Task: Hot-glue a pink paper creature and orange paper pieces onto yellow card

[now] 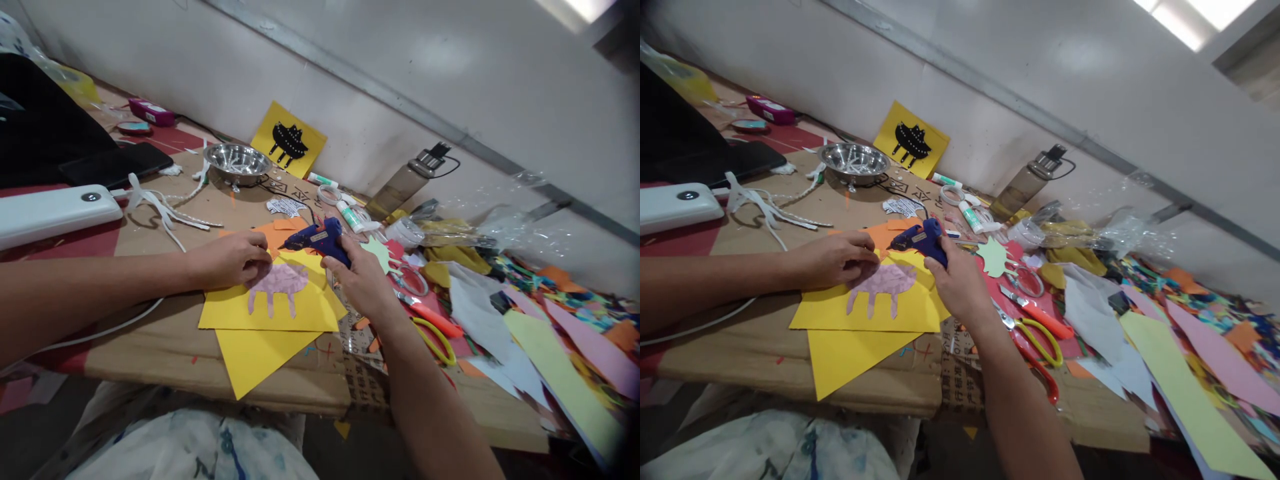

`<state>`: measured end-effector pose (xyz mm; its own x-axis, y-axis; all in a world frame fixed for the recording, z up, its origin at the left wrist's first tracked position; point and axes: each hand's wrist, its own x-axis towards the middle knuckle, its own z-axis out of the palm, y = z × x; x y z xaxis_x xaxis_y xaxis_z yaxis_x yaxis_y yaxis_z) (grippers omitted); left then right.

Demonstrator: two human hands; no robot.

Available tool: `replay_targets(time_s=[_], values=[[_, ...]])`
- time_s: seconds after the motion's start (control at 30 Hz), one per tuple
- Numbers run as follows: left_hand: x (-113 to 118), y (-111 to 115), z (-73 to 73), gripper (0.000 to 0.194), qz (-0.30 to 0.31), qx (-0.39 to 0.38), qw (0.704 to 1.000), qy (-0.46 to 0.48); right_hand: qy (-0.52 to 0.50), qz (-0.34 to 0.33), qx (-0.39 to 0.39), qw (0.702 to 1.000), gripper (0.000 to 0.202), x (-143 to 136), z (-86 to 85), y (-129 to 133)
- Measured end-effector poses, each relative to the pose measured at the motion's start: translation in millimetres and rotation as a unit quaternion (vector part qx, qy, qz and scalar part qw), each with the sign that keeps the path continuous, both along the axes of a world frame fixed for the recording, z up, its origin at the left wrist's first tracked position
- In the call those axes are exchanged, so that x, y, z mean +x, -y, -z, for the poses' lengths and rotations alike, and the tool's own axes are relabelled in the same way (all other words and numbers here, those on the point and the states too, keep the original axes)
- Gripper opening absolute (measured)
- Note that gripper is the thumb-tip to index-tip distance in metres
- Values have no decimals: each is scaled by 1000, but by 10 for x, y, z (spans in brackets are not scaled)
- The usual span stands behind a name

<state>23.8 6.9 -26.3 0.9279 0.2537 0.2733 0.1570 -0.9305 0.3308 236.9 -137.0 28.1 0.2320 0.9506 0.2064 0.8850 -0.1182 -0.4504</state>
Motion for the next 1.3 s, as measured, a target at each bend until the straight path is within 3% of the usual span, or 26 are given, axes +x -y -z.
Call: replay_targets(time_s=[0.33,0.87,1.3], values=[[-2,8,-26,33,4,-7,1000,-7,39,2,-26,999,43,-28,28,3],[3,4,-23,30,4,2,1000,0,67,24,-53,996,42,-121,-22,2],[-2,3,-26,28,7,-3,1000,0,58,17,-32,998,40,-80,-2,14]])
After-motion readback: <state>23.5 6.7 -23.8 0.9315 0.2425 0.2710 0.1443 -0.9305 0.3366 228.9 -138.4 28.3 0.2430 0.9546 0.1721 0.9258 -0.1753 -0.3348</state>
